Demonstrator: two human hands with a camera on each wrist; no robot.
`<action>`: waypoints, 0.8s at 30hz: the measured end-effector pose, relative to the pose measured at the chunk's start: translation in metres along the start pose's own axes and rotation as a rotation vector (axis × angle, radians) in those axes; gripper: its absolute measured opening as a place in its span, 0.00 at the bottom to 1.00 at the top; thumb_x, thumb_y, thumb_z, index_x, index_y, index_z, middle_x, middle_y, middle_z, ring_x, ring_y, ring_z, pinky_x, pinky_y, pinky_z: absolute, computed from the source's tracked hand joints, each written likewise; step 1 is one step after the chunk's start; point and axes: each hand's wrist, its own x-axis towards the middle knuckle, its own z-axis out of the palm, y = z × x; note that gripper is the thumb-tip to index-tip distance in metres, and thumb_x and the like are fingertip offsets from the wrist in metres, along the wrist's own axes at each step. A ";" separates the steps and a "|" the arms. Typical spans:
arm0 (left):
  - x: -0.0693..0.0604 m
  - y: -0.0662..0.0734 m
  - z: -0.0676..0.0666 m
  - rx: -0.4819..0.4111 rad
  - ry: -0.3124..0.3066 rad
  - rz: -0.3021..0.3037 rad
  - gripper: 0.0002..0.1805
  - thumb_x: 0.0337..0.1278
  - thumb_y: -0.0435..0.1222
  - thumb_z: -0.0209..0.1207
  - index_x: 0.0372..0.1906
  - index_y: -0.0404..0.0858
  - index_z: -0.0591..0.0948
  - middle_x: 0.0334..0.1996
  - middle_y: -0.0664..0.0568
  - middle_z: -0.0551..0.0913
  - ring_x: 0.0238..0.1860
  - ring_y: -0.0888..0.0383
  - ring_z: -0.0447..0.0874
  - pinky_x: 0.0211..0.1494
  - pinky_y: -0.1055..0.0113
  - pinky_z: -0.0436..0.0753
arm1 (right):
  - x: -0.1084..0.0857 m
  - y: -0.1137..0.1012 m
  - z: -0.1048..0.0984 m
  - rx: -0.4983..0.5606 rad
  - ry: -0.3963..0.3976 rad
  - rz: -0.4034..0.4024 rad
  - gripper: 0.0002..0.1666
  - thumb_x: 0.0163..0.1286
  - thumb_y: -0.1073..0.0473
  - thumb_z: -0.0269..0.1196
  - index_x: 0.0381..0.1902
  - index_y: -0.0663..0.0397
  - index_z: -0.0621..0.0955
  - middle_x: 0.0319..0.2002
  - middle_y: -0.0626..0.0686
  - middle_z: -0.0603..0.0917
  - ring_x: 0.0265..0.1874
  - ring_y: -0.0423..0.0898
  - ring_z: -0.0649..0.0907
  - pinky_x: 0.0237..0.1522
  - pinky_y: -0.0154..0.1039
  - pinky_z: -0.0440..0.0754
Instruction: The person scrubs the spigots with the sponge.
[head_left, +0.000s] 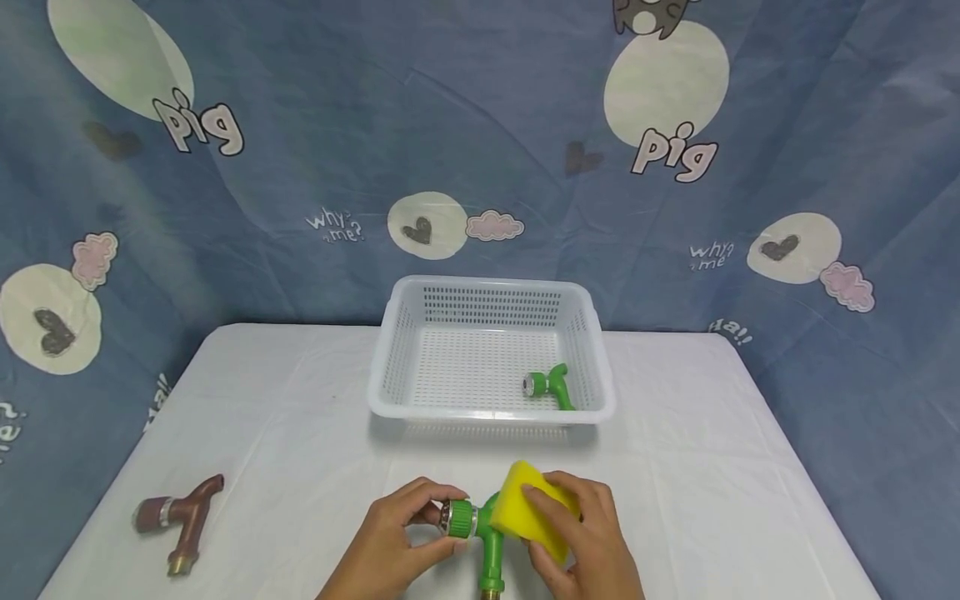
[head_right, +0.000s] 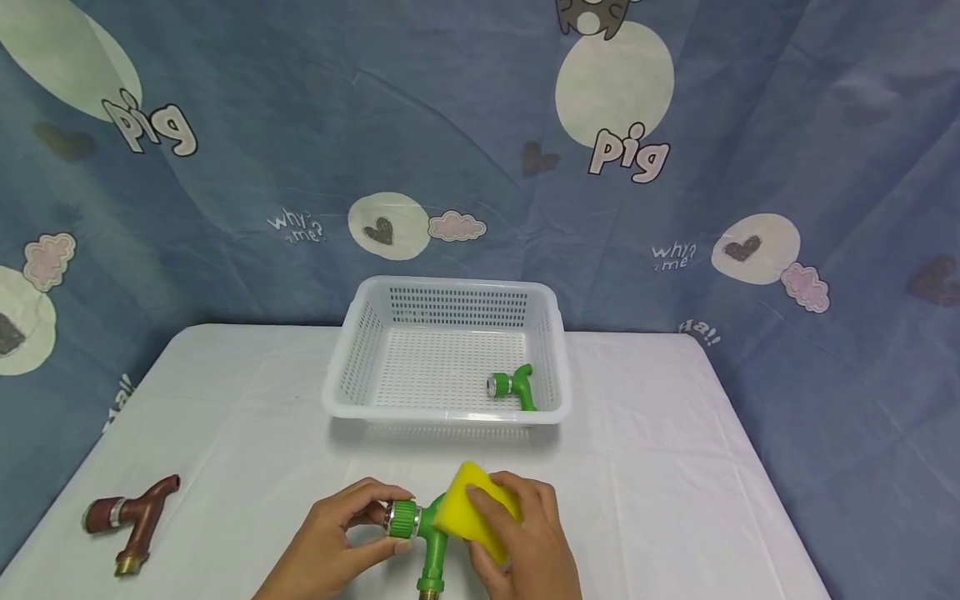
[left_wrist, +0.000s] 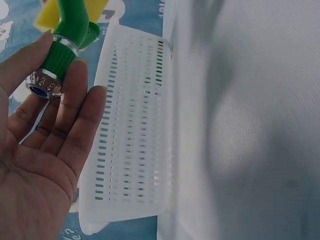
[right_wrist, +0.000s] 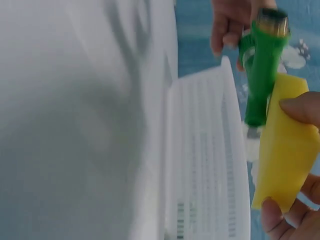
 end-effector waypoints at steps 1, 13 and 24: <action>0.000 0.000 0.000 0.000 0.001 0.003 0.23 0.55 0.43 0.77 0.55 0.59 0.84 0.45 0.64 0.84 0.38 0.63 0.85 0.52 0.65 0.88 | 0.000 0.002 -0.001 0.003 0.014 0.009 0.36 0.51 0.58 0.77 0.61 0.38 0.85 0.62 0.48 0.79 0.55 0.46 0.73 0.48 0.37 0.82; 0.000 0.002 0.002 0.011 0.000 -0.041 0.25 0.54 0.36 0.78 0.57 0.51 0.85 0.46 0.64 0.83 0.39 0.63 0.84 0.53 0.66 0.87 | -0.001 -0.011 0.003 0.081 -0.095 -0.106 0.27 0.74 0.40 0.67 0.68 0.35 0.80 0.67 0.47 0.76 0.58 0.44 0.72 0.50 0.41 0.85; -0.001 0.000 0.002 0.024 0.046 0.003 0.23 0.54 0.42 0.78 0.55 0.60 0.84 0.46 0.66 0.84 0.38 0.64 0.85 0.52 0.66 0.88 | -0.001 0.004 0.009 0.016 0.008 -0.009 0.37 0.51 0.56 0.79 0.62 0.38 0.84 0.65 0.46 0.80 0.52 0.43 0.73 0.47 0.34 0.81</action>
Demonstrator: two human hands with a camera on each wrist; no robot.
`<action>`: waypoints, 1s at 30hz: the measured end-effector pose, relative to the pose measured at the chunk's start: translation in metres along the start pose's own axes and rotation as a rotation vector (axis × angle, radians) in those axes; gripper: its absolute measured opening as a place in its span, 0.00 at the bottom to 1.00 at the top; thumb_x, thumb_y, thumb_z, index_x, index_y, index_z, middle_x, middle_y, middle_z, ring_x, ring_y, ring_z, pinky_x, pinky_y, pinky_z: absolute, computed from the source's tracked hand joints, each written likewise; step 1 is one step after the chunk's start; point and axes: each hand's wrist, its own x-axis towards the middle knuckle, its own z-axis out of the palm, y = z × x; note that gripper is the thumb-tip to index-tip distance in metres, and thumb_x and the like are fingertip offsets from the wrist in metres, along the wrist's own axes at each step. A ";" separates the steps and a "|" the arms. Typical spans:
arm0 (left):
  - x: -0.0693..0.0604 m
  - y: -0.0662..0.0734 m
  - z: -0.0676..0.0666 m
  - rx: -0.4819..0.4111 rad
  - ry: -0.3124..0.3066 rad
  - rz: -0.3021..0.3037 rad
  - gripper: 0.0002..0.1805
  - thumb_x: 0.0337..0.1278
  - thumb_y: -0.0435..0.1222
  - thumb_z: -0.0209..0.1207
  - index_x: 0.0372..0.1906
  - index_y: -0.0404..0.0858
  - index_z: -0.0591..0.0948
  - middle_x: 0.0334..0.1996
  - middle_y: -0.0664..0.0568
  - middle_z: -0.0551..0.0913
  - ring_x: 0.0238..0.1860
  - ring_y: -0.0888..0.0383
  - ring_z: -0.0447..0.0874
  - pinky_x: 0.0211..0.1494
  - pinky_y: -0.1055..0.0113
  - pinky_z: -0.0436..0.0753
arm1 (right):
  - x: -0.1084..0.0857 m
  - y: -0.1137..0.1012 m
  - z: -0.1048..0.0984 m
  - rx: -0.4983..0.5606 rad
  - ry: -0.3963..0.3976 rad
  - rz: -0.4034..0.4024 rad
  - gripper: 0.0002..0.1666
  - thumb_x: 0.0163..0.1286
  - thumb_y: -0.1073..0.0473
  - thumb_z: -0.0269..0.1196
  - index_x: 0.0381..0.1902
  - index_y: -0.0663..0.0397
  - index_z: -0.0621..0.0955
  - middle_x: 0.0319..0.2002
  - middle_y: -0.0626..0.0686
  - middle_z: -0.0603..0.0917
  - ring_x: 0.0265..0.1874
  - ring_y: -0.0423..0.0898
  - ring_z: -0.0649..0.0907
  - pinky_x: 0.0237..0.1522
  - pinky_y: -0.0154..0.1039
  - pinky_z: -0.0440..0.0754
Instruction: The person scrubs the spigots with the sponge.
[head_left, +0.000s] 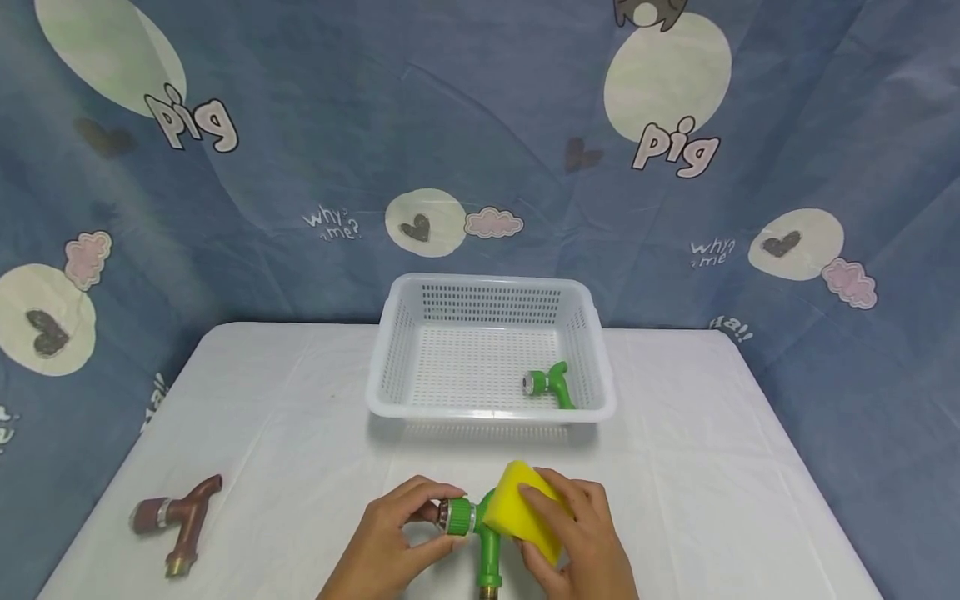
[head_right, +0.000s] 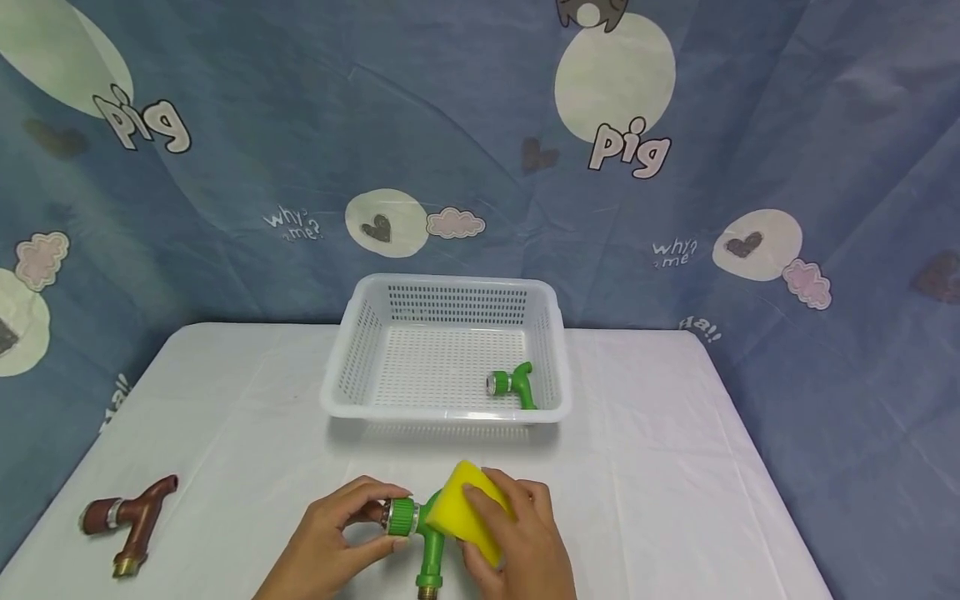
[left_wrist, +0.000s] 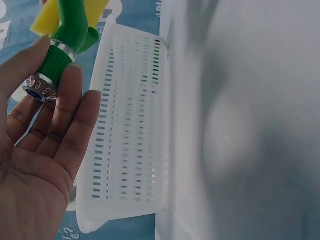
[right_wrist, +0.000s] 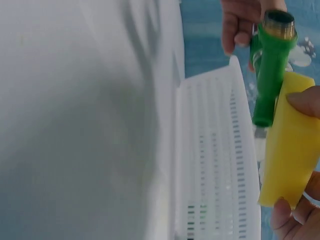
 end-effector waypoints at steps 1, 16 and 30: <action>0.000 0.000 0.000 -0.008 0.004 0.002 0.23 0.54 0.43 0.78 0.55 0.60 0.84 0.46 0.66 0.84 0.38 0.63 0.85 0.52 0.66 0.88 | 0.000 0.002 -0.001 0.005 0.011 0.004 0.37 0.50 0.57 0.79 0.62 0.39 0.84 0.65 0.47 0.80 0.52 0.44 0.73 0.49 0.33 0.79; 0.000 0.004 -0.002 -0.033 -0.032 -0.043 0.24 0.55 0.40 0.78 0.56 0.59 0.84 0.48 0.64 0.84 0.42 0.62 0.86 0.53 0.66 0.87 | 0.003 -0.012 -0.004 0.068 -0.090 -0.151 0.25 0.73 0.44 0.67 0.66 0.37 0.81 0.66 0.45 0.78 0.58 0.44 0.75 0.51 0.41 0.85; 0.000 0.006 -0.005 -0.047 -0.018 -0.004 0.23 0.55 0.43 0.77 0.56 0.59 0.84 0.47 0.64 0.84 0.40 0.62 0.88 0.53 0.65 0.88 | 0.002 0.000 -0.012 0.053 0.016 0.009 0.29 0.65 0.49 0.74 0.64 0.43 0.83 0.65 0.49 0.78 0.56 0.46 0.73 0.58 0.28 0.74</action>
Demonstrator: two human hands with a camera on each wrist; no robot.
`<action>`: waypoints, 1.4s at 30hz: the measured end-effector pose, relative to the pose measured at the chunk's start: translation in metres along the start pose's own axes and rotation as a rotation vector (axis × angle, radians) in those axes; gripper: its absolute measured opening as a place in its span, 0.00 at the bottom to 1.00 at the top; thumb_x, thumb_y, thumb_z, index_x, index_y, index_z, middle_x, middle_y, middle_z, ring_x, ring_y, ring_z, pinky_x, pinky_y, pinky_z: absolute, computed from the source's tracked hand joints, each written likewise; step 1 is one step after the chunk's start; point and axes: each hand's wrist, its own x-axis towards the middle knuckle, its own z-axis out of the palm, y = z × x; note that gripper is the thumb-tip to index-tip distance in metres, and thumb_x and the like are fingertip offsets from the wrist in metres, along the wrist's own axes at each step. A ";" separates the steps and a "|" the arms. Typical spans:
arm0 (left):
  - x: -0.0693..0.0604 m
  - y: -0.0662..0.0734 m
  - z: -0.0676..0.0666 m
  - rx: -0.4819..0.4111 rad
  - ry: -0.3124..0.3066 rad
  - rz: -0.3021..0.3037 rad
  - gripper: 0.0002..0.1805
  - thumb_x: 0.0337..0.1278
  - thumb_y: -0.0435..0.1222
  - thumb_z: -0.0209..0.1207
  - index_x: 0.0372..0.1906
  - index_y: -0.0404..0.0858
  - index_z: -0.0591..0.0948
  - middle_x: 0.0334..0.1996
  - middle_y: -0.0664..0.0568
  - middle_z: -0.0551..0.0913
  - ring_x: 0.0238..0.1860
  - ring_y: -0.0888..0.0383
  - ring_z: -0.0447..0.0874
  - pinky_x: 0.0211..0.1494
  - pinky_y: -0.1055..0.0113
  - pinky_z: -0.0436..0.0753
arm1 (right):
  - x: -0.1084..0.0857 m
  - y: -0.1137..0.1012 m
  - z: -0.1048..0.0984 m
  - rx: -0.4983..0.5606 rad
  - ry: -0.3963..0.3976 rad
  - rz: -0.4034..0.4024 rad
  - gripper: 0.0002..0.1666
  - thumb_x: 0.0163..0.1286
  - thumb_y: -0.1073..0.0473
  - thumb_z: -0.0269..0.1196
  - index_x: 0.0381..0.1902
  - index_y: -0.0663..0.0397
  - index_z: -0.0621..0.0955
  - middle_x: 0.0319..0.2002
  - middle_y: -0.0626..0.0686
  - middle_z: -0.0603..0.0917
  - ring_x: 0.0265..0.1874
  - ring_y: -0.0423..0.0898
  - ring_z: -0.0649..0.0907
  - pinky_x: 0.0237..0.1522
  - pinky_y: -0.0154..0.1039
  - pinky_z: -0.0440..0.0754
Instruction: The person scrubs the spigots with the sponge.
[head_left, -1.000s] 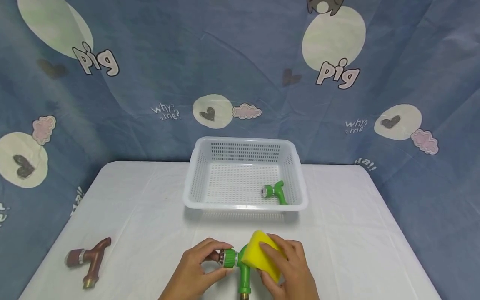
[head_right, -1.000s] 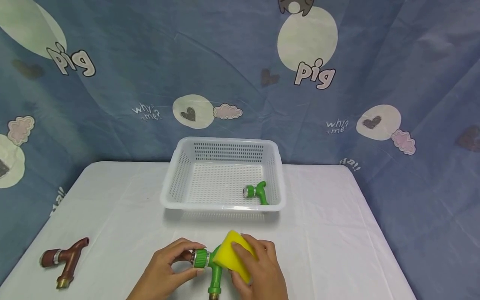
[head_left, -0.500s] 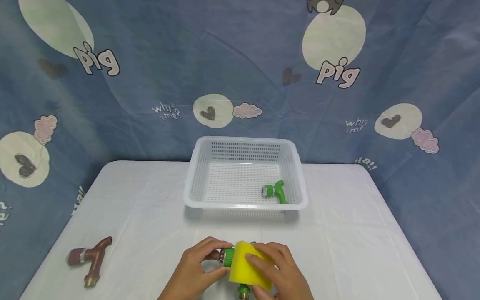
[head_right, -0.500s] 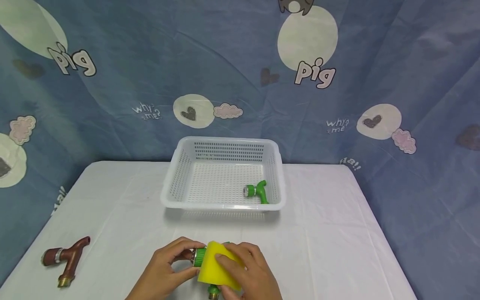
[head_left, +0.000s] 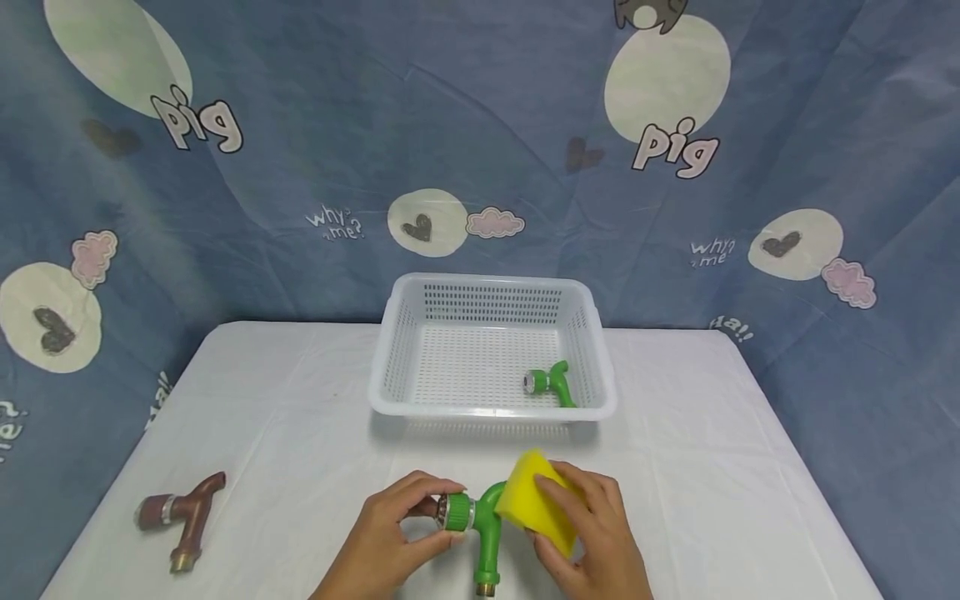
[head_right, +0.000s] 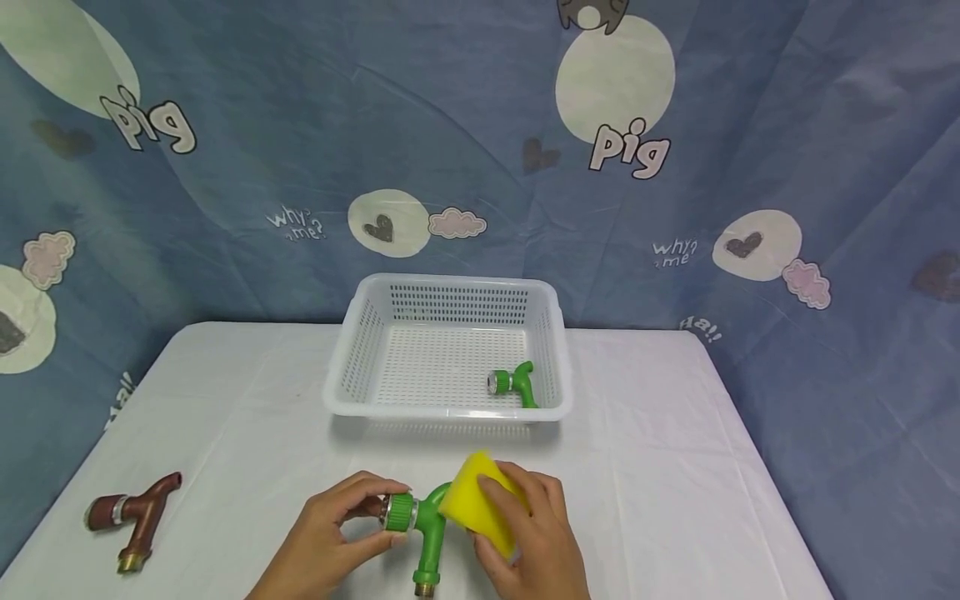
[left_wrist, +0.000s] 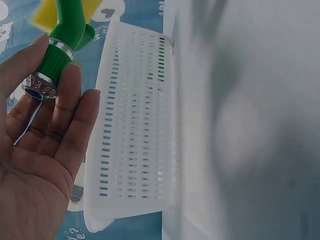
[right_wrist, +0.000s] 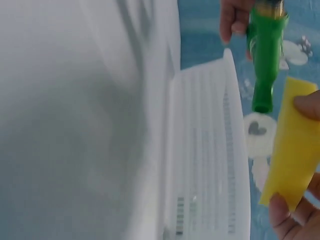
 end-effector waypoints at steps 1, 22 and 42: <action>0.001 0.000 0.000 -0.001 -0.003 -0.009 0.23 0.55 0.43 0.77 0.56 0.59 0.84 0.47 0.64 0.84 0.41 0.62 0.88 0.54 0.64 0.88 | 0.000 -0.003 0.001 0.006 -0.016 -0.021 0.28 0.67 0.48 0.73 0.64 0.42 0.82 0.66 0.49 0.78 0.56 0.46 0.73 0.56 0.31 0.76; 0.002 0.001 0.000 0.021 -0.012 0.030 0.24 0.56 0.43 0.77 0.57 0.60 0.83 0.48 0.65 0.84 0.42 0.63 0.87 0.52 0.65 0.88 | 0.001 0.008 0.004 -0.112 0.082 0.025 0.32 0.56 0.51 0.78 0.60 0.45 0.85 0.60 0.50 0.79 0.53 0.47 0.74 0.55 0.26 0.72; 0.003 -0.001 0.014 0.208 0.042 0.208 0.30 0.47 0.30 0.80 0.56 0.52 0.84 0.51 0.70 0.82 0.42 0.68 0.82 0.46 0.65 0.88 | 0.009 -0.003 0.017 -0.210 0.159 0.068 0.29 0.49 0.53 0.80 0.52 0.46 0.87 0.47 0.52 0.75 0.42 0.46 0.70 0.34 0.39 0.76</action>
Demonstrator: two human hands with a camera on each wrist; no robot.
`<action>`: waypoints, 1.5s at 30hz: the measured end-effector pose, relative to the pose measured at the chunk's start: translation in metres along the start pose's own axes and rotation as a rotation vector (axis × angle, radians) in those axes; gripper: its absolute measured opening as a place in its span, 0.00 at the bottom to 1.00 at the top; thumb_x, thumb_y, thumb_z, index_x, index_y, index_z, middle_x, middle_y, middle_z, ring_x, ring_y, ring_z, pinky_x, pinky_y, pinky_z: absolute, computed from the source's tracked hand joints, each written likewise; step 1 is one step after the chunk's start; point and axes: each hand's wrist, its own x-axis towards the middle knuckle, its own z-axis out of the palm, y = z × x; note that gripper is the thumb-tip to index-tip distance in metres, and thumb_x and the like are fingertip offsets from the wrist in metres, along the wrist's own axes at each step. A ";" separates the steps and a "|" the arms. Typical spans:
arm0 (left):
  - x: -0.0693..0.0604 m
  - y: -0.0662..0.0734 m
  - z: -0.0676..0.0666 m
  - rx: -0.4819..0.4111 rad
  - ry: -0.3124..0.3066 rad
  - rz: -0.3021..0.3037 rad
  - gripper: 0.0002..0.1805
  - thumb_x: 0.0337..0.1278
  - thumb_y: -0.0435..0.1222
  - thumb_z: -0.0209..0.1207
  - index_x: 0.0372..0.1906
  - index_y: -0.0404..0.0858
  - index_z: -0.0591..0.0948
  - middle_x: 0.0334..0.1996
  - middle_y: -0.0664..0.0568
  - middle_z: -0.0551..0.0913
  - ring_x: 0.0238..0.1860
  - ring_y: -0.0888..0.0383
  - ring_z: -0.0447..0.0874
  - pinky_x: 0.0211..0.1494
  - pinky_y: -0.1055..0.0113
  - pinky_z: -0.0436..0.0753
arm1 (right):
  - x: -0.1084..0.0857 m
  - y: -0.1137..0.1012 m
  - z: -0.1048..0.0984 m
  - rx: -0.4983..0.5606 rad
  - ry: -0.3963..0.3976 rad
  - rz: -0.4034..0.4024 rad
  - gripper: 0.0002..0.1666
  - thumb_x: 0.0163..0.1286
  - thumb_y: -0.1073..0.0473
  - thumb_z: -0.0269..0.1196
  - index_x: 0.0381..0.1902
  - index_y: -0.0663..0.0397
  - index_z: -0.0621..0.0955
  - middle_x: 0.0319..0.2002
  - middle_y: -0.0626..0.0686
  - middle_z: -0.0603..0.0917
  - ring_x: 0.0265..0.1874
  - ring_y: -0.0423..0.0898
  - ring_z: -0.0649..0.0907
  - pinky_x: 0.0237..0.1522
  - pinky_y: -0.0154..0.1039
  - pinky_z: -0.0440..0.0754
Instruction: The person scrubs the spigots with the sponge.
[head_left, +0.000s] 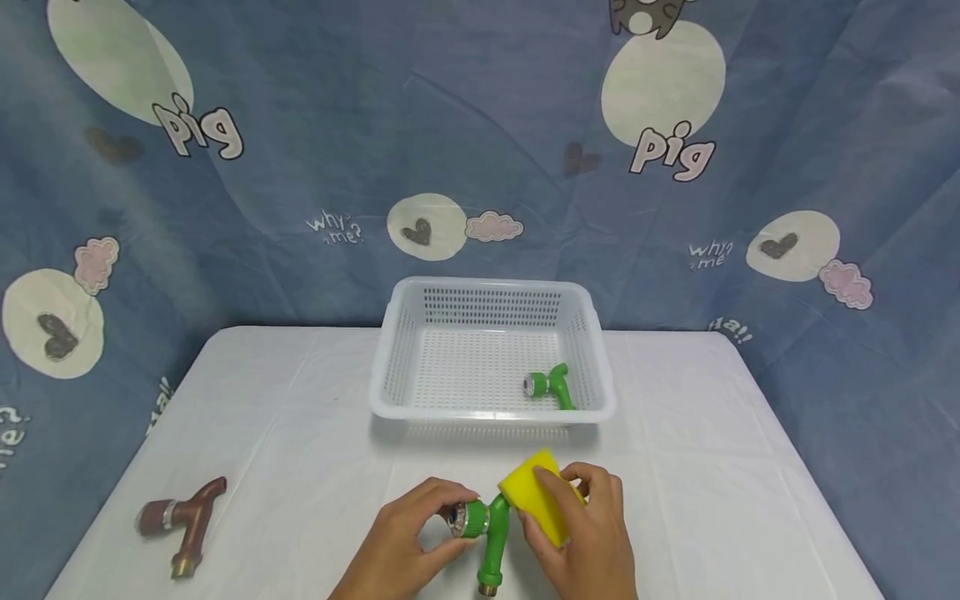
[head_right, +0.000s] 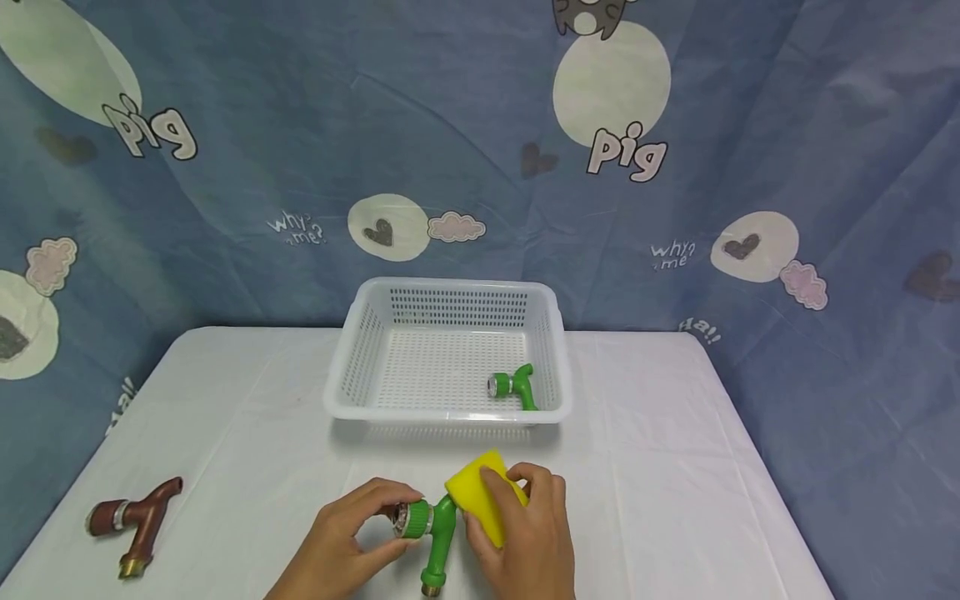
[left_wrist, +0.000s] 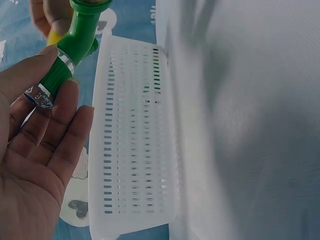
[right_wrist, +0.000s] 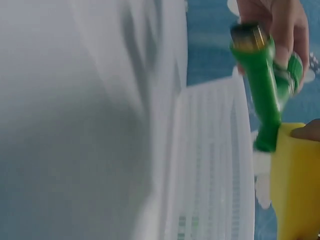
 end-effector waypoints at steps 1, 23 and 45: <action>0.000 0.000 0.000 0.002 0.003 0.008 0.30 0.47 0.30 0.80 0.56 0.52 0.84 0.51 0.70 0.82 0.42 0.68 0.82 0.46 0.65 0.88 | 0.001 0.002 -0.001 -0.017 -0.004 0.019 0.29 0.49 0.53 0.81 0.52 0.46 0.87 0.47 0.52 0.75 0.42 0.47 0.70 0.34 0.40 0.76; 0.003 0.005 0.001 0.151 -0.029 0.075 0.30 0.49 0.31 0.80 0.57 0.52 0.83 0.54 0.70 0.81 0.50 0.68 0.81 0.57 0.66 0.86 | 0.002 -0.006 0.002 0.079 -0.037 0.039 0.31 0.48 0.55 0.83 0.53 0.44 0.87 0.48 0.48 0.74 0.44 0.42 0.69 0.39 0.35 0.76; -0.001 0.007 -0.002 0.059 -0.012 0.052 0.32 0.51 0.27 0.78 0.58 0.54 0.81 0.54 0.70 0.80 0.46 0.68 0.81 0.50 0.71 0.86 | 0.004 -0.010 -0.010 0.188 -0.070 0.065 0.31 0.54 0.54 0.81 0.56 0.43 0.86 0.52 0.48 0.75 0.48 0.42 0.70 0.42 0.35 0.75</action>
